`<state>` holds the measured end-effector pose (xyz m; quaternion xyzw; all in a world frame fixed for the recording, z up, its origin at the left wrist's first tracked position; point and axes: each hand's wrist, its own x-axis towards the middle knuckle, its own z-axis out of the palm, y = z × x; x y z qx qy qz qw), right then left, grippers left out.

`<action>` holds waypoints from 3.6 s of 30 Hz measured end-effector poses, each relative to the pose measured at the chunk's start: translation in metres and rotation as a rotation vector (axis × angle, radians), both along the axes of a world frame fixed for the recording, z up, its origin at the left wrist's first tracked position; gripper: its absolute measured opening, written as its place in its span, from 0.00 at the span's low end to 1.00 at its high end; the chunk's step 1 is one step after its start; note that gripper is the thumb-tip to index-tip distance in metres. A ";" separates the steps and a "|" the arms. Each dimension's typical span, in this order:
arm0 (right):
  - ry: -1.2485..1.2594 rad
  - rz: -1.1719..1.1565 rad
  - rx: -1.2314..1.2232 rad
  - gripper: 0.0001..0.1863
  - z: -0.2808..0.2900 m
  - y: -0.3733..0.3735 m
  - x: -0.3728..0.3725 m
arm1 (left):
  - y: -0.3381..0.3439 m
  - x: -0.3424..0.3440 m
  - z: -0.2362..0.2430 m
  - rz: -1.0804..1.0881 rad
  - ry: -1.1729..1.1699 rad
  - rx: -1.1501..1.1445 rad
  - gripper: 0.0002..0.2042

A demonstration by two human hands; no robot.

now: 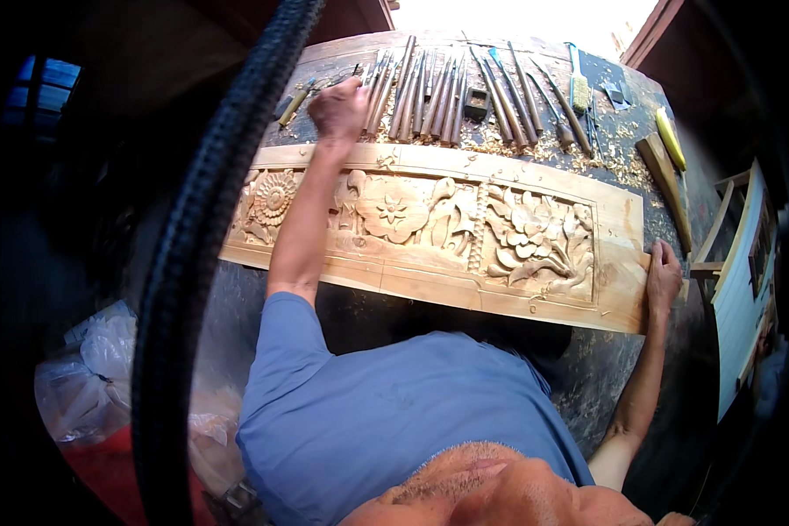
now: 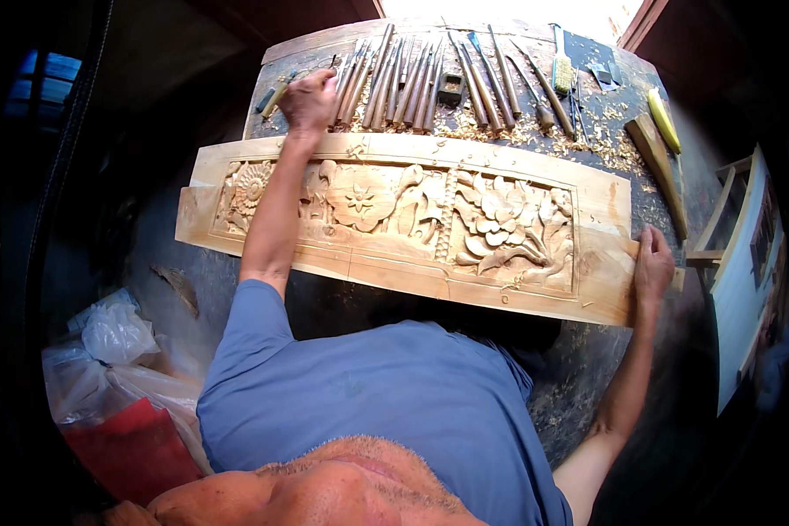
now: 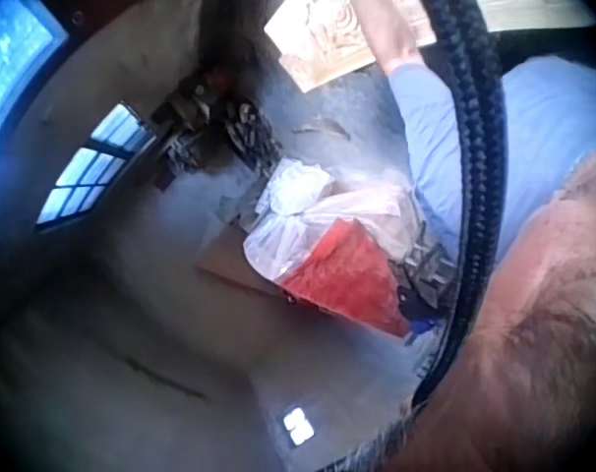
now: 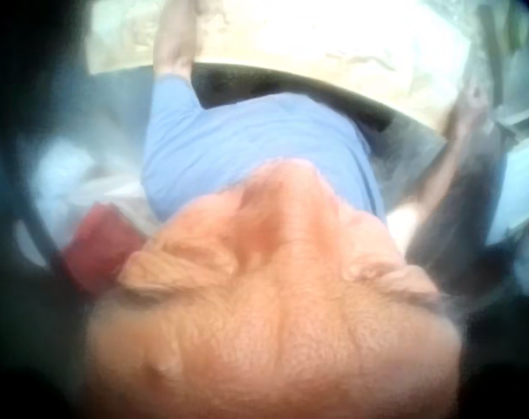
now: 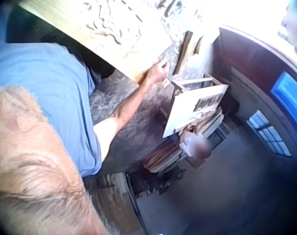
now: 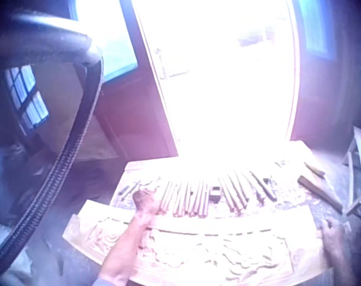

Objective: The person carves a decorative floral design into a wooden panel using a chisel and a wooden mallet.

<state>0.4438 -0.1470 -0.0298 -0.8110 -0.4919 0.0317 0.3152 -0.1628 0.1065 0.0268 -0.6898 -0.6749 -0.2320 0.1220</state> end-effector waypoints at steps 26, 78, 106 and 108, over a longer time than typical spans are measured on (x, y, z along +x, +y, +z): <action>-0.619 0.066 -0.266 0.17 0.019 0.115 0.064 | 0.057 -0.022 -0.008 0.126 0.138 -0.562 0.17; 1.236 0.277 0.472 0.14 0.033 -0.045 -0.106 | 0.035 0.146 -0.026 -0.390 -0.738 -0.255 0.07; 1.196 0.292 0.402 0.12 0.038 -0.047 -0.102 | -0.110 0.309 -0.037 -0.964 -1.003 -0.387 0.03; 1.203 0.279 0.392 0.12 0.040 -0.047 -0.103 | -0.114 0.311 -0.028 -0.971 -0.912 -0.334 0.04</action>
